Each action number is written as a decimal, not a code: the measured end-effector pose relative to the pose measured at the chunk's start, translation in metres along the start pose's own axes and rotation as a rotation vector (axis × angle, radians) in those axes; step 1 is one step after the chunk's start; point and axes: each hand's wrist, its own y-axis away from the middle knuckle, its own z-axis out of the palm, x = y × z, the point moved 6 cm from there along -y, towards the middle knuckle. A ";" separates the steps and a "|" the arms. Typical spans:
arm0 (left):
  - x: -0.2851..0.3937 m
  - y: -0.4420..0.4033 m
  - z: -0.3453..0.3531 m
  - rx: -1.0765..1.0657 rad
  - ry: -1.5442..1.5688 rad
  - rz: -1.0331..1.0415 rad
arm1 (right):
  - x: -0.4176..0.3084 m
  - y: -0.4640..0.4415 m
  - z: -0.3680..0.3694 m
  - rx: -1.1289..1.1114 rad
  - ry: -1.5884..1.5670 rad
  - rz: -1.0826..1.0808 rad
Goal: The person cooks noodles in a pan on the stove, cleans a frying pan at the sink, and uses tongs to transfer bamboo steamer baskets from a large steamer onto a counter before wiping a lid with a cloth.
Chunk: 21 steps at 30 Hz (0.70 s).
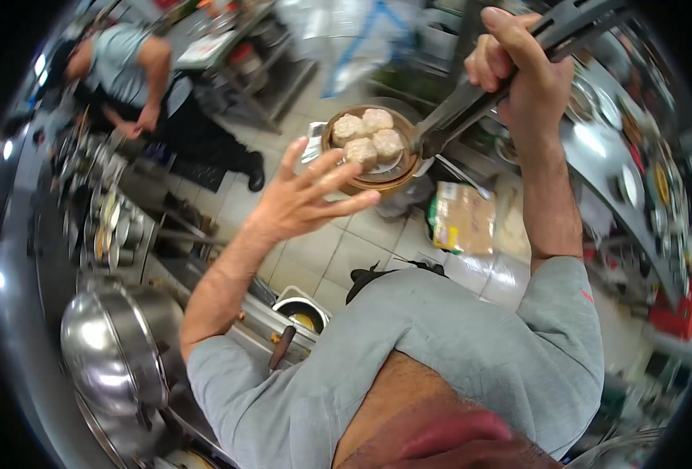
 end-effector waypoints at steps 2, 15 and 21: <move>0.038 -0.046 0.041 -0.028 0.050 -0.026 | -0.028 0.020 -0.055 0.114 0.017 0.056; 0.193 -0.289 0.107 0.005 0.341 0.378 | -0.171 0.099 -0.291 0.468 0.278 -0.073; 0.213 -0.358 0.151 -0.008 0.427 0.513 | -0.200 0.102 -0.357 0.595 0.422 -0.153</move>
